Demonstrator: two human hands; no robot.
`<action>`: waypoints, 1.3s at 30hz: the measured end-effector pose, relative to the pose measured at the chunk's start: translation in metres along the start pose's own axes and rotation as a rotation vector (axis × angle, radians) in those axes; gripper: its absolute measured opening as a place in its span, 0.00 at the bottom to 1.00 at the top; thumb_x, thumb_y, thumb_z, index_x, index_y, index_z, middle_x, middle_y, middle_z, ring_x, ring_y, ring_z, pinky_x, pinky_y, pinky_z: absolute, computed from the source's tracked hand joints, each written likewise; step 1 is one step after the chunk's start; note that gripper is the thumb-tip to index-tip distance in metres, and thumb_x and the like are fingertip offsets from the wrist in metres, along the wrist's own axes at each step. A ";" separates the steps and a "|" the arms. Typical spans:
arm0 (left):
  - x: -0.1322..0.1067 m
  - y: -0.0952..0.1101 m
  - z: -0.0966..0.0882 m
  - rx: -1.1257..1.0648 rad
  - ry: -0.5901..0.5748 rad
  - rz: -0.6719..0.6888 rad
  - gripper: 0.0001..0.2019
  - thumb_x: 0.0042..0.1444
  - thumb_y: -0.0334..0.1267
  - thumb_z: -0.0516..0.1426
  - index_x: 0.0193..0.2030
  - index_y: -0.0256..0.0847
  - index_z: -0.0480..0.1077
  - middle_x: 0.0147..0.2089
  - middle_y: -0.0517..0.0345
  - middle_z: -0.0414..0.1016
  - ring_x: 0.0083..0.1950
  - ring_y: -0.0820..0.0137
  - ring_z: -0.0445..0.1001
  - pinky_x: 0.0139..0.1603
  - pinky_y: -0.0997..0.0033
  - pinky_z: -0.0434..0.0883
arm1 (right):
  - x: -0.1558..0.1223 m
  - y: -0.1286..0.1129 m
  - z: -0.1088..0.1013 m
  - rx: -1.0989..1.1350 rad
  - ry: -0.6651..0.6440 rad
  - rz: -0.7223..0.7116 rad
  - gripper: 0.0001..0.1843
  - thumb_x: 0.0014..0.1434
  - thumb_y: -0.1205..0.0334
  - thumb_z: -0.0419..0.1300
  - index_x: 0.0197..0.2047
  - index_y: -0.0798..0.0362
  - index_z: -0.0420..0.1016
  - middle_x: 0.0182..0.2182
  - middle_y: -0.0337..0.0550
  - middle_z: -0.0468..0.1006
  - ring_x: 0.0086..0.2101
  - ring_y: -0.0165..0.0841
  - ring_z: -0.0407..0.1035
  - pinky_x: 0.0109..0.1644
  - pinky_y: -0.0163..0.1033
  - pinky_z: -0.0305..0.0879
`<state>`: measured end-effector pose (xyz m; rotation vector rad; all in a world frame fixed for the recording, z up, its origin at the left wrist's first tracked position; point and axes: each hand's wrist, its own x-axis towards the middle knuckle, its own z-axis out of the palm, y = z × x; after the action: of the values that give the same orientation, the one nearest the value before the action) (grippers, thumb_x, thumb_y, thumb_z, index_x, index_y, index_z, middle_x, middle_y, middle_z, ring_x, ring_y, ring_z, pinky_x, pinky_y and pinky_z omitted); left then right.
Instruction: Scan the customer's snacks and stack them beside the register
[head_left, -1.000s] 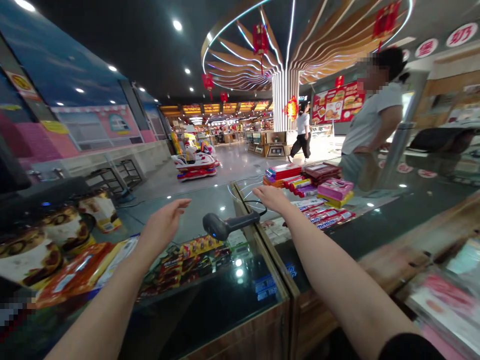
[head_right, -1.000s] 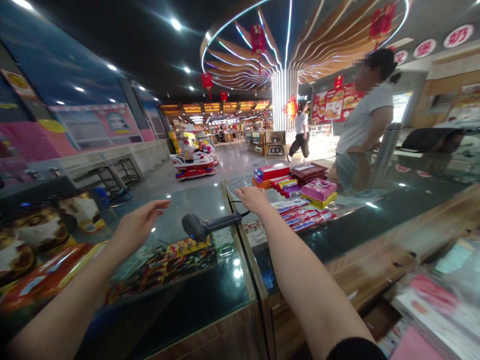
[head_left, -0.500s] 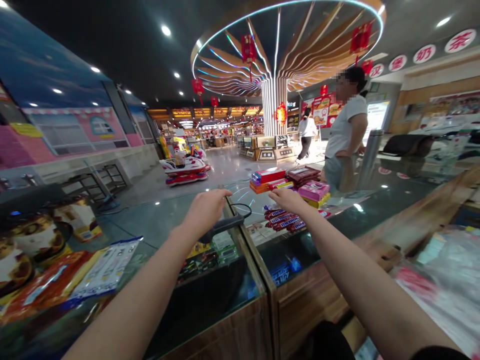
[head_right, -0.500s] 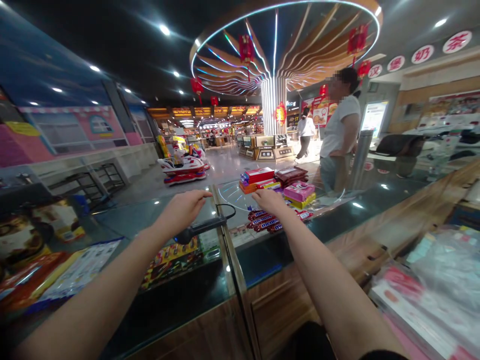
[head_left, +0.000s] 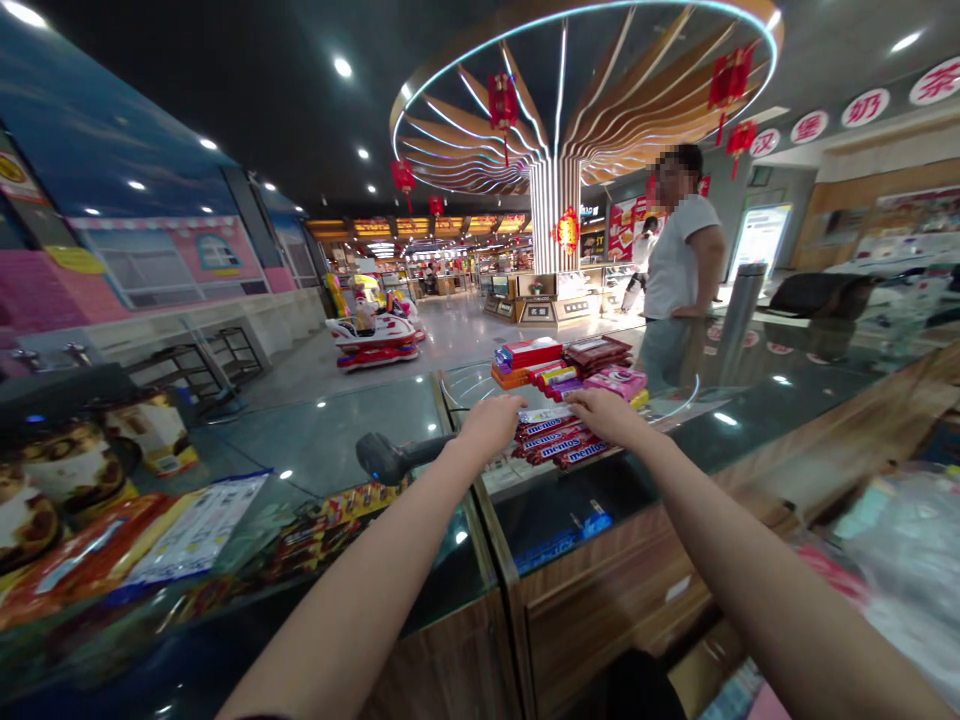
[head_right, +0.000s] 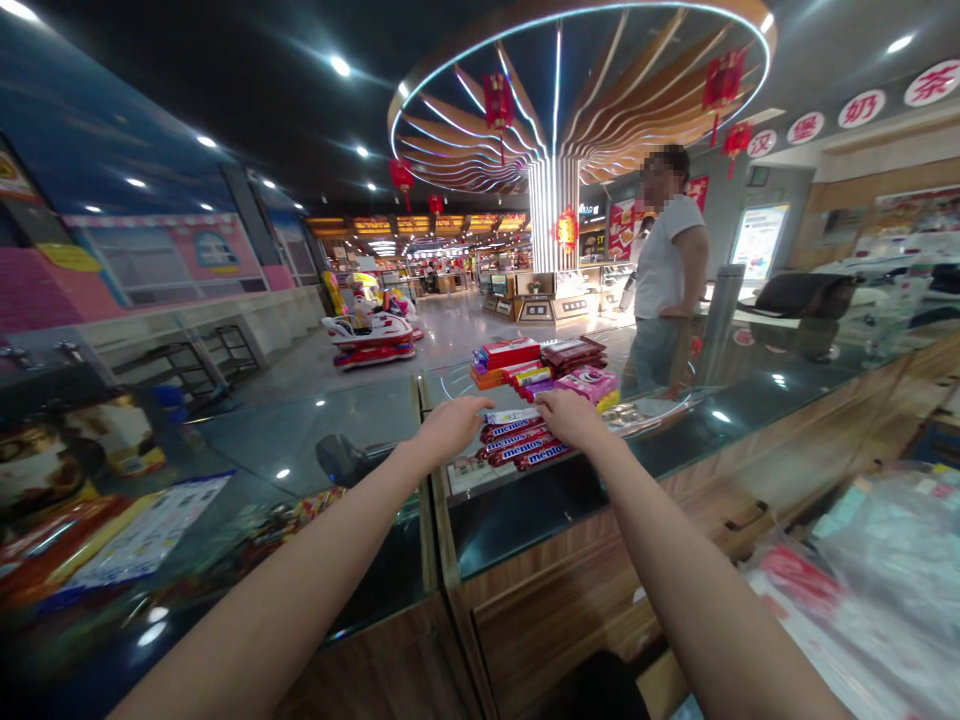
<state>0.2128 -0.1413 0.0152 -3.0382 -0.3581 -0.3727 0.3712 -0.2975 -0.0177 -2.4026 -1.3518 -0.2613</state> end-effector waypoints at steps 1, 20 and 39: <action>0.002 0.002 0.003 0.002 -0.017 -0.003 0.19 0.61 0.31 0.49 0.56 0.43 0.70 0.55 0.49 0.76 0.55 0.60 0.74 0.54 0.62 0.69 | -0.001 0.002 0.001 -0.017 0.002 -0.008 0.19 0.65 0.60 0.49 0.53 0.50 0.76 0.48 0.47 0.79 0.48 0.39 0.71 0.51 0.39 0.61; 0.011 0.003 0.012 0.059 -0.039 -0.042 0.14 0.60 0.38 0.54 0.52 0.44 0.72 0.51 0.48 0.76 0.53 0.58 0.74 0.51 0.60 0.70 | 0.001 0.014 0.012 -0.106 0.003 -0.045 0.25 0.59 0.67 0.54 0.60 0.49 0.69 0.51 0.52 0.75 0.51 0.44 0.67 0.52 0.47 0.61; -0.032 -0.078 -0.048 0.034 0.009 -0.159 0.16 0.59 0.32 0.55 0.53 0.41 0.72 0.52 0.47 0.72 0.52 0.60 0.73 0.52 0.65 0.69 | 0.034 -0.074 0.022 0.186 0.154 -0.239 0.18 0.59 0.70 0.58 0.53 0.52 0.72 0.49 0.48 0.75 0.50 0.37 0.68 0.54 0.39 0.61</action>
<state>0.1532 -0.0764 0.0561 -2.9826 -0.6020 -0.3840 0.3253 -0.2272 -0.0098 -2.0280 -1.5187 -0.3583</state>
